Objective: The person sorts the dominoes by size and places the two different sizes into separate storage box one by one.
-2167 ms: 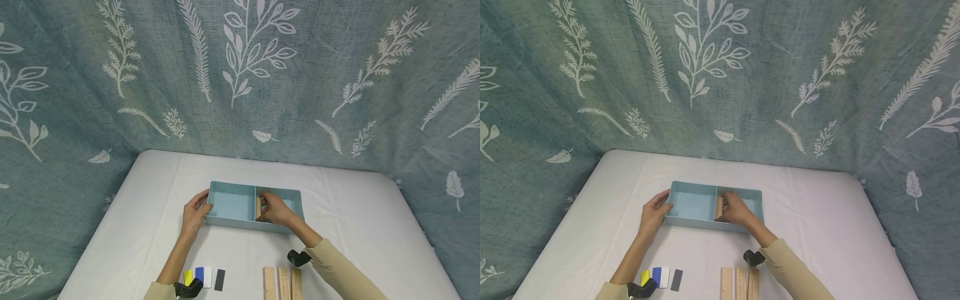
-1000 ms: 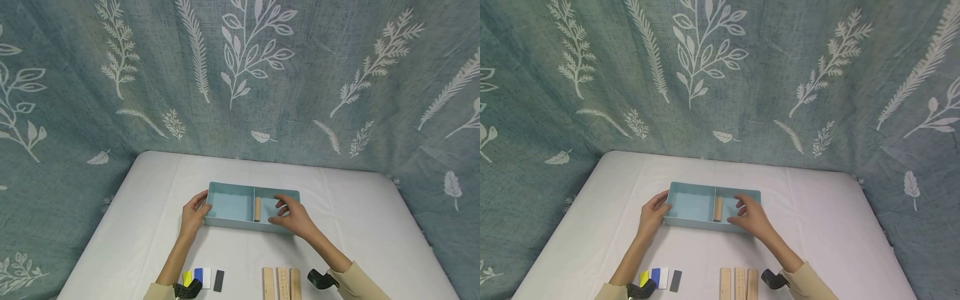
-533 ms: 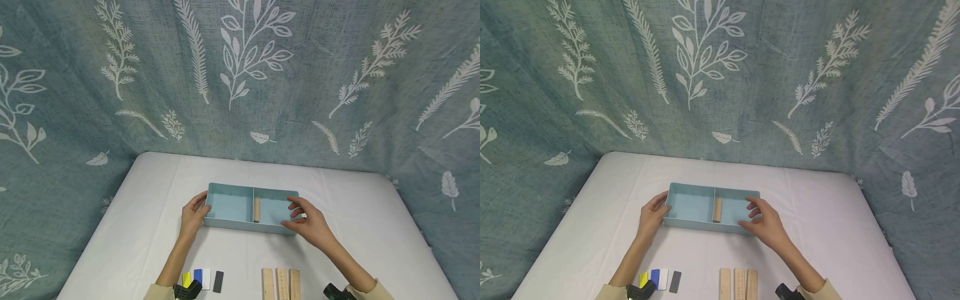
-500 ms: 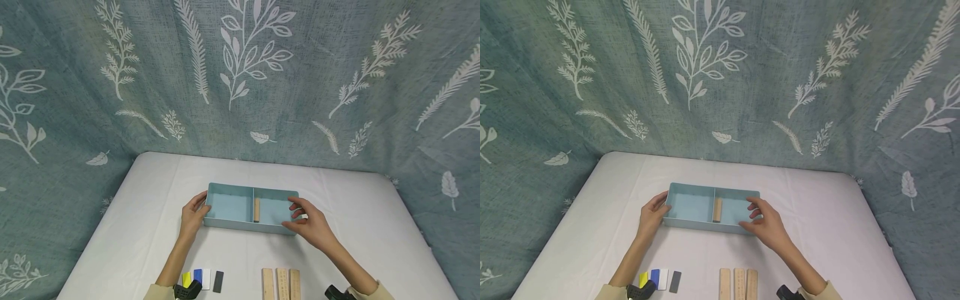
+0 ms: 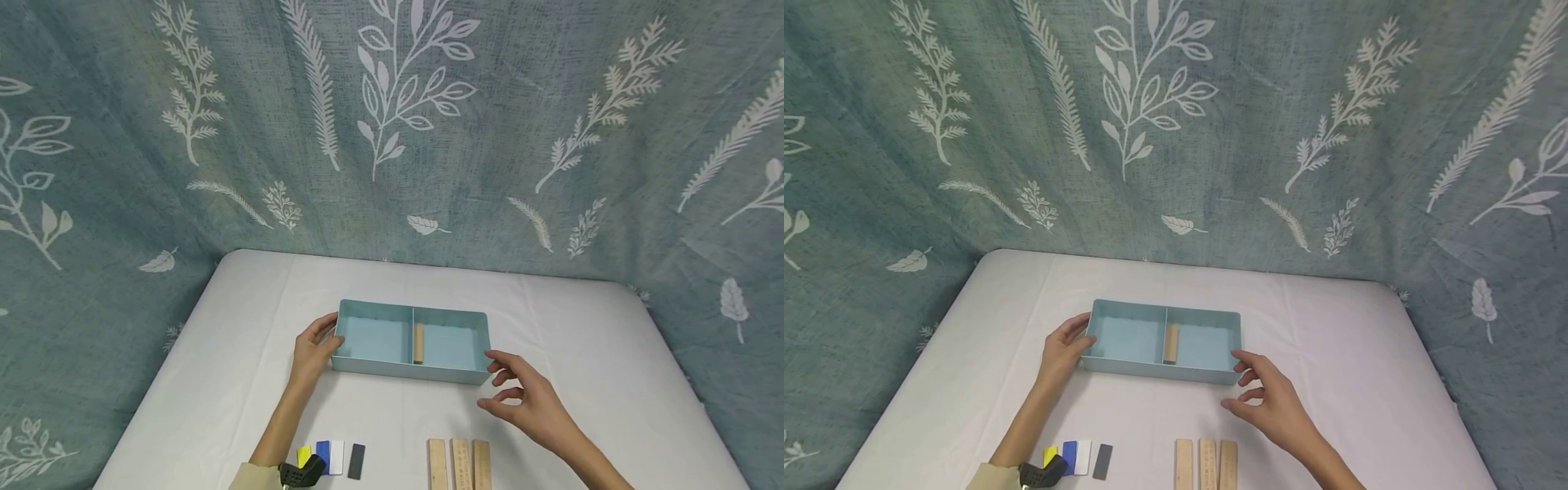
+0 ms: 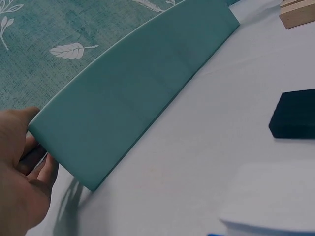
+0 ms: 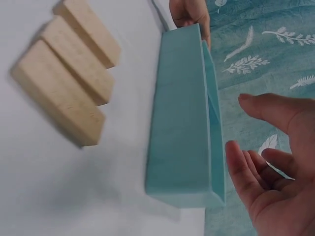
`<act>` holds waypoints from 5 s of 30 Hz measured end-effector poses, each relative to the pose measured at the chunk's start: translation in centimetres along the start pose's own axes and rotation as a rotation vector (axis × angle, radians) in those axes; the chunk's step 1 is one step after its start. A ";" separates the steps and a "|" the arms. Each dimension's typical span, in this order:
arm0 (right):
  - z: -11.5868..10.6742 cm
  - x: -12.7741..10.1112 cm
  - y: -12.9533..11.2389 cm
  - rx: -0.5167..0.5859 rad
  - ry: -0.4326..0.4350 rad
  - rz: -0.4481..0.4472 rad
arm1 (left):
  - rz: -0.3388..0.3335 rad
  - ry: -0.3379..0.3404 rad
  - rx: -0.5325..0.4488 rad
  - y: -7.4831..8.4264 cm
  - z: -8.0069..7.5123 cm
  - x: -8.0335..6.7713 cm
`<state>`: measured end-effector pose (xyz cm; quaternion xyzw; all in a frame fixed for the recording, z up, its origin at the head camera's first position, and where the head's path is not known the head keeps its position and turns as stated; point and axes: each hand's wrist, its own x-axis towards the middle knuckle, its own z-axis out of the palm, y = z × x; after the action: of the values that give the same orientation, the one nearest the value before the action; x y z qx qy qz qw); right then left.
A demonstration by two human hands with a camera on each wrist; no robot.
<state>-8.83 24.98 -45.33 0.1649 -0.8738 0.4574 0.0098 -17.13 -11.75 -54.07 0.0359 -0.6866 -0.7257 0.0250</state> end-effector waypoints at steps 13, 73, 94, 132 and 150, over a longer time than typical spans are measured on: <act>0.6 -4.2 1.0 0.007 -0.070 0.172 | -0.013 -0.012 0.037 3.5 0.4 -1.4; 4.2 -8.2 4.0 -0.076 -0.374 0.274 | -0.023 0.010 0.041 0.2 0.1 -0.2; 3.7 -8.5 3.3 -0.073 -0.303 0.272 | -0.017 0.012 0.028 0.1 0.2 -0.4; 0.8 -3.8 0.4 -0.082 -0.116 -0.037 | -0.003 0.008 0.038 0.1 0.1 -0.4; -0.1 2.0 -0.3 -0.115 -0.120 -0.068 | -0.003 0.013 0.038 0.0 0.0 -0.4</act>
<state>-10.62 24.29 -44.71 0.2205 -0.8917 0.3950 -0.0177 -16.77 -11.70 -54.06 0.0422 -0.7001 -0.7122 0.0279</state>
